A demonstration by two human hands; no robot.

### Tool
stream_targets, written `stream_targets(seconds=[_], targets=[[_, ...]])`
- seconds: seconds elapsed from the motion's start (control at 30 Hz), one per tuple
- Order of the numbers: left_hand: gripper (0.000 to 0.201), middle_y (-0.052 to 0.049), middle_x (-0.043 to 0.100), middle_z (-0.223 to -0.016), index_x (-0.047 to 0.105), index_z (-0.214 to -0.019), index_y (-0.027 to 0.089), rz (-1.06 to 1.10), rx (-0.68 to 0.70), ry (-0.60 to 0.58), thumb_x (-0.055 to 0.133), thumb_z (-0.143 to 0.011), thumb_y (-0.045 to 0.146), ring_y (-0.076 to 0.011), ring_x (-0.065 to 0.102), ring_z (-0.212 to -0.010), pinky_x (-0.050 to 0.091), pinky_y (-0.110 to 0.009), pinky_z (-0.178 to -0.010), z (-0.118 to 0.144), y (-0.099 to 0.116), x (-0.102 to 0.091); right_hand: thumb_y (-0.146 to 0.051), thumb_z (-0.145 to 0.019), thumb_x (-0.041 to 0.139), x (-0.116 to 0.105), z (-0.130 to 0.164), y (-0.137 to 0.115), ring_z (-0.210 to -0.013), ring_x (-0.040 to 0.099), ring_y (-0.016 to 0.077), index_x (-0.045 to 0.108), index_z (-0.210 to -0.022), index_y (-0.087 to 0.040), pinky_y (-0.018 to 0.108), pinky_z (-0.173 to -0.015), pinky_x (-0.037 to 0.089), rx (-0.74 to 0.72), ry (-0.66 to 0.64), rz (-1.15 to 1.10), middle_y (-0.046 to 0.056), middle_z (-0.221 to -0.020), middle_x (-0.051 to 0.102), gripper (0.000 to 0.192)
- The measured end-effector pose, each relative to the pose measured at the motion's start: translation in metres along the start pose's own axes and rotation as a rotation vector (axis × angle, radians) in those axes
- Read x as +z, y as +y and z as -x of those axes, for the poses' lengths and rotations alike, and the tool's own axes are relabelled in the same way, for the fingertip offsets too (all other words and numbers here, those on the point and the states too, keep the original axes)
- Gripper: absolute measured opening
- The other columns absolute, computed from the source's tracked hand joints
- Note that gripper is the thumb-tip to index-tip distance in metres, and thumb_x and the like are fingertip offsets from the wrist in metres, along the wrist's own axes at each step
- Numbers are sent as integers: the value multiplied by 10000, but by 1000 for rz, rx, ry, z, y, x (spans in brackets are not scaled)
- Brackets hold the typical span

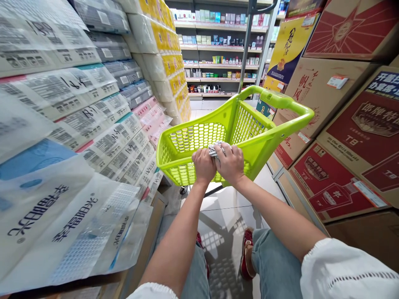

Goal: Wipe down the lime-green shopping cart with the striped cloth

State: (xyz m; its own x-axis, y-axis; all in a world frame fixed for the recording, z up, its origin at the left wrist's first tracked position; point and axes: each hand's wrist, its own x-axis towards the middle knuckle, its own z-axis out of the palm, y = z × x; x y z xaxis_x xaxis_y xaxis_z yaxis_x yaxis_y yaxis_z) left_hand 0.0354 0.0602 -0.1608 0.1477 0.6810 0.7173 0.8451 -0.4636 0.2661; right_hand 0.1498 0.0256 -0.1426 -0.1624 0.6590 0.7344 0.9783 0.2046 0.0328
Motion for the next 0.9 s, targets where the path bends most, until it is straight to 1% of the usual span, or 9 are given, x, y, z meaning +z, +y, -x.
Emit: stream_targets(seconds=[0.07, 0.17, 0.3, 0.4, 0.5, 0.67, 0.73, 0.8, 0.9], targets=[[168, -89, 615, -829, 550, -826, 202, -17, 22, -8, 405, -900, 243, -256, 520, -880, 313, -392, -818, 0, -2, -1, -333, -911, 412, 1, 1, 6, -1009, 444, 248, 528, -1272, -284, 400, -868, 308, -52, 9, 17, 69, -1263, 555, 382], [232, -78, 618, -827, 562, -837, 214, -4, 37, -15, 359, -935, 269, -243, 521, -892, 305, -387, -832, -1, -4, -4, -321, -911, 411, -3, 2, 34, -999, 452, 243, 526, -1279, -295, 394, -865, 305, -78, 34, 64, 58, -1254, 567, 387], [277, -65, 627, -829, 576, -843, 230, 35, 17, -8, 335, -956, 307, -230, 520, -886, 297, -380, -831, -3, -4, -4, -335, -899, 412, -18, 2, 83, -1018, 448, 263, 560, -1250, -269, 411, -866, 304, 67, 115, 121, 95, -1232, 570, 386], [285, -59, 626, -814, 575, -828, 231, 37, 7, 0, 335, -958, 313, -226, 518, -868, 294, -377, -821, -4, -2, -3, -337, -884, 419, -28, 0, 103, -1035, 433, 286, 574, -1229, -251, 433, -868, 305, 205, 198, 143, 108, -1230, 564, 388], [287, -55, 627, -811, 569, -816, 230, 30, -5, 11, 335, -959, 315, -224, 517, -859, 295, -376, -815, -4, 0, -2, -336, -872, 439, -26, -2, 91, -1012, 431, 290, 586, -1205, -238, 434, -854, 308, 241, 213, 125, 104, -1222, 568, 377], [253, -64, 621, -805, 558, -803, 223, 19, -9, 15, 358, -944, 290, -235, 520, -869, 302, -384, -810, -4, 0, -1, -339, -890, 426, -6, -3, 26, -1017, 431, 274, 559, -1241, -256, 417, -845, 313, 84, 41, 38, 96, -1251, 551, 385], [209, -72, 619, -809, 549, -791, 218, 9, 4, 8, 393, -921, 265, -241, 523, -868, 308, -386, -808, -4, -3, 0, -334, -903, 406, -2, -3, 7, -1033, 430, 265, 525, -1272, -283, 414, -863, 309, 43, -31, 24, 77, -1294, 528, 391], [189, -75, 621, -808, 544, -778, 216, 5, 16, 5, 409, -906, 247, -241, 528, -864, 312, -385, -807, -4, -6, -1, -326, -909, 400, -2, -4, 2, -1038, 431, 258, 509, -1283, -299, 410, -874, 304, 6, -67, 23, 62, -1313, 519, 391], [237, -66, 630, -802, 559, -786, 221, 25, 12, 16, 378, -930, 269, -233, 533, -864, 311, -382, -811, -5, -11, -4, -314, -900, 413, -9, -5, 20, -1032, 434, 261, 528, -1268, -292, 413, -875, 298, -18, -38, 45, 64, -1288, 540, 386]])
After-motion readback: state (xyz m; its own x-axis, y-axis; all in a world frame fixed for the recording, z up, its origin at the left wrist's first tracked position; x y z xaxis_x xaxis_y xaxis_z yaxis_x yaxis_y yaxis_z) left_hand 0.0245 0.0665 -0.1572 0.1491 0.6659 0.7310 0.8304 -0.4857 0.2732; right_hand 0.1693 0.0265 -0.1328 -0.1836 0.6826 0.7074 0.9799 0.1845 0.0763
